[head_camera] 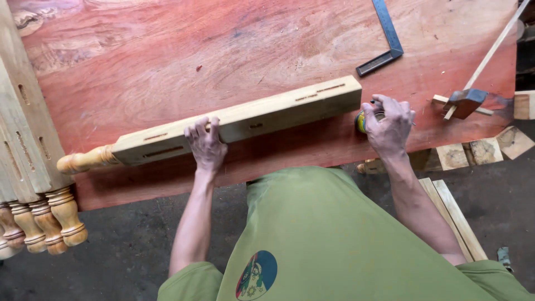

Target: The person marks a wooden piece with a pencil and a can, then opens a toolbox to retrieve a hammer. They return to the workbench, use a square ruler to draw lines on the wood, and continue marking it with the pencil.

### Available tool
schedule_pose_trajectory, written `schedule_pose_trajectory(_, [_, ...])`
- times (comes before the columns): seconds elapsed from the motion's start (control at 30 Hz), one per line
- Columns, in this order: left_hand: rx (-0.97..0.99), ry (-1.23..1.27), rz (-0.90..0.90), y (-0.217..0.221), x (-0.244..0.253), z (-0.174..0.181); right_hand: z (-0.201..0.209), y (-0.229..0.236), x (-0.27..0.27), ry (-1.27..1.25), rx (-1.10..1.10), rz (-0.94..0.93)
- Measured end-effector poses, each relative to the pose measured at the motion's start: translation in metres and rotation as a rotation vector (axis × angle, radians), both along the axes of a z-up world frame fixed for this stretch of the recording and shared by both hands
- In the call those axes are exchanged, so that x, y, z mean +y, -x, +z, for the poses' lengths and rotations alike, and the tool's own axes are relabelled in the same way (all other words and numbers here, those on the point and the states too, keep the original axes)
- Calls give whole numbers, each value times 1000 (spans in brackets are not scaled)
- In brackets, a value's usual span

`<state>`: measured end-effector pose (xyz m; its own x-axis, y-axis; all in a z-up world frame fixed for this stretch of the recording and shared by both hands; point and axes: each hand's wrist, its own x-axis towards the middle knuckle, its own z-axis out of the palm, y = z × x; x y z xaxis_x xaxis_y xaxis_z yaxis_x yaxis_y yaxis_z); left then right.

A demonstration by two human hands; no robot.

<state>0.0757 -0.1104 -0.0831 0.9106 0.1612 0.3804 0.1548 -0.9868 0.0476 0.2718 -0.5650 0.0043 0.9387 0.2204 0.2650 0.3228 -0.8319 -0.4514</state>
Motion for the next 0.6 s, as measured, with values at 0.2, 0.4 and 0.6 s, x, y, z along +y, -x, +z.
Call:
schedule_pose_trajectory(0.2, [-113,-81,59,20,-26,1,-9,-19,15,119,164,62])
schedule_pose_trajectory(0.4, [-77,-48,72,22,-31,11,-2,-38,18,140,359,70])
schedule_pose_trajectory(0.6, [80,73,40,6,-29,69,10,-36,21,186,436,66])
